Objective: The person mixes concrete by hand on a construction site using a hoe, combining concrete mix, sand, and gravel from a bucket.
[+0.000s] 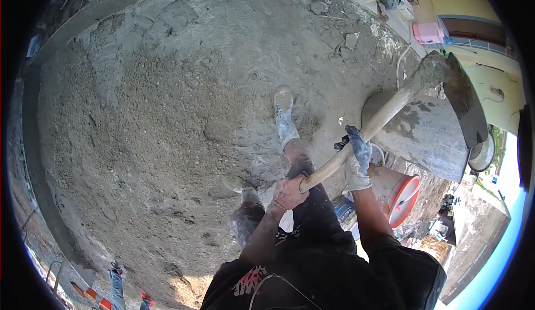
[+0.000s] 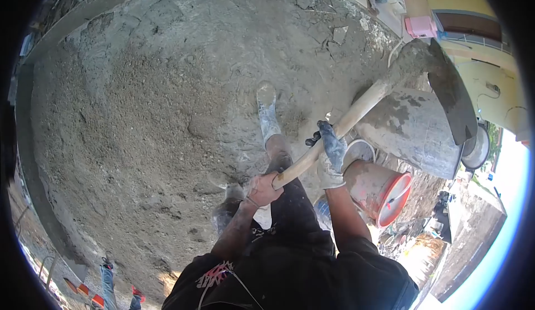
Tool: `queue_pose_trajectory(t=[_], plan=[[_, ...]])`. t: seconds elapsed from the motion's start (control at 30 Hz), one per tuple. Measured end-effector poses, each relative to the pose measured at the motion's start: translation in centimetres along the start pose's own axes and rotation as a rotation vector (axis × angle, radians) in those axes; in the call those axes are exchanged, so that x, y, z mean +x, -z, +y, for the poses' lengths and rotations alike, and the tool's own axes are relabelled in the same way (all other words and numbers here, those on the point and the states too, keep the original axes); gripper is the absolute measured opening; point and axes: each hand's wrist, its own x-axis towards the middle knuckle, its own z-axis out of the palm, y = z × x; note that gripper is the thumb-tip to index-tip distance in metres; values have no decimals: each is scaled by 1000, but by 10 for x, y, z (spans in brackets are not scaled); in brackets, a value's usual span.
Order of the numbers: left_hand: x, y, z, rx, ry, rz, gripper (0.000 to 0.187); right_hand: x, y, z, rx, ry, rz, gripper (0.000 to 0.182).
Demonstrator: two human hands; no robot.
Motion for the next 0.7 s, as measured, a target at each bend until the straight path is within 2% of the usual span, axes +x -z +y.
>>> queue_pose_trajectory(t=[0.17,0.2,0.27,0.33,0.37,0.4,0.43,0.5,0.53,0.57,0.6,0.67,0.7], plan=[[158,-11,69,-73,-181,-146,25,111,17,-92,-127,266,225,27],[190,-11,92,-13,-200,-143,25,135,21,-105,-139,460,210,26],[259,-19,118,45,-210,-158,25,190,24,-132,-65,444,244,26],[314,-44,118,4,-262,-133,27,246,31,-135,-185,470,278,26],[332,-57,104,3,-242,-171,27,278,40,-112,-211,473,278,26],[348,-66,82,20,-125,-214,28,308,40,-87,-235,475,263,26],[362,-72,55,47,-7,-248,28,336,32,-58,-19,216,389,22],[361,-76,-6,73,174,-275,29,377,24,42,28,-89,354,23],[356,-75,-33,91,331,-284,28,398,18,101,11,-317,348,24],[356,-76,-52,109,485,-293,28,417,29,183,-38,-299,129,23],[364,-79,-64,120,505,-302,28,429,16,226,-7,-611,89,21],[371,-76,-81,488,769,-358,33,434,4,265,67,-769,117,19],[372,-69,-84,384,749,-381,34,423,8,277,-1,-700,93,19]])
